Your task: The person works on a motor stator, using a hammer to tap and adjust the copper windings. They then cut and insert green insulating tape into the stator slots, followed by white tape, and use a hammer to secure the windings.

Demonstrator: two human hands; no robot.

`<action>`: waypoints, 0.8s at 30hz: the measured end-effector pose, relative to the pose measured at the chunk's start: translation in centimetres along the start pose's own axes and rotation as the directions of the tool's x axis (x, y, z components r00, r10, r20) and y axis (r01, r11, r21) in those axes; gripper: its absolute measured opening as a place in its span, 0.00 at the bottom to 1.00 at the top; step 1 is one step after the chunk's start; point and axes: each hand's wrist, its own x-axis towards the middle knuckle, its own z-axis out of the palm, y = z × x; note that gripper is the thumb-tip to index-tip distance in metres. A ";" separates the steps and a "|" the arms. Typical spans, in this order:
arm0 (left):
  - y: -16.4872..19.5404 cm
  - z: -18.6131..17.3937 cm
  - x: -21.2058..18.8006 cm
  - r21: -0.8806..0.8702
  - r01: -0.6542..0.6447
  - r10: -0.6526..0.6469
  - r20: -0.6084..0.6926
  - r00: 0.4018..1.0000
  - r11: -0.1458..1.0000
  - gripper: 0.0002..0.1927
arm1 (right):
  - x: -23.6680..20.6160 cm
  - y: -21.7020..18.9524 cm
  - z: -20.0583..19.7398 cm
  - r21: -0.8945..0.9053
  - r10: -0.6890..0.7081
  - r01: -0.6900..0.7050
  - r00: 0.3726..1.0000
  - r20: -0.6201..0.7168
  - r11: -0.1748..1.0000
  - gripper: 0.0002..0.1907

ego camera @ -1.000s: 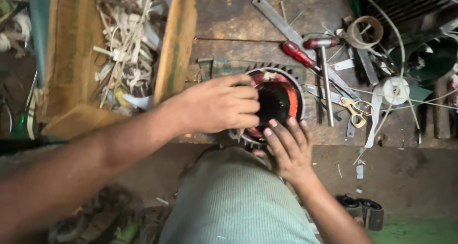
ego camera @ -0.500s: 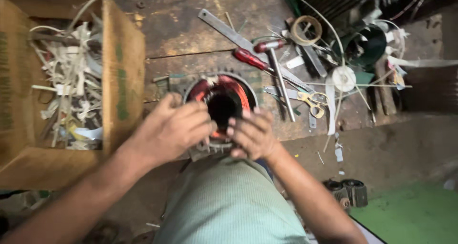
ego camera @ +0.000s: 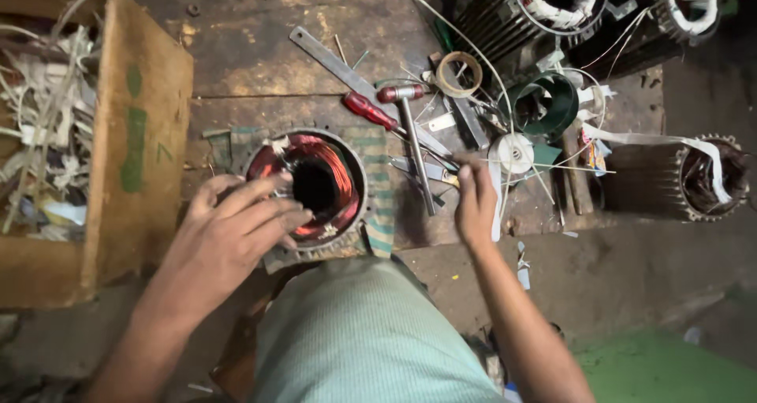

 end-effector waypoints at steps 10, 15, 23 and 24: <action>9.3 2.1 -1.2 -0.167 0.168 -0.203 -0.221 0.954 0.972 0.25 | 7.1 6.3 -11.2 -0.787 -0.164 0.488 0.872 0.462 0.377 0.25; 12.9 4.4 -1.2 -0.084 0.208 -0.222 -0.249 0.943 0.975 0.25 | 9.4 5.2 -12.3 -0.751 0.146 0.582 0.751 0.643 0.313 0.29; 16.5 5.7 -3.7 -0.222 0.279 -0.347 -0.385 0.855 0.934 0.21 | 9.6 6.1 -12.8 -0.667 0.259 0.638 0.619 0.742 0.386 0.28; 16.7 5.7 -4.0 -0.264 0.283 -0.372 -0.405 0.835 0.922 0.21 | 9.6 6.3 -12.9 -0.673 0.279 0.633 0.615 0.737 0.383 0.29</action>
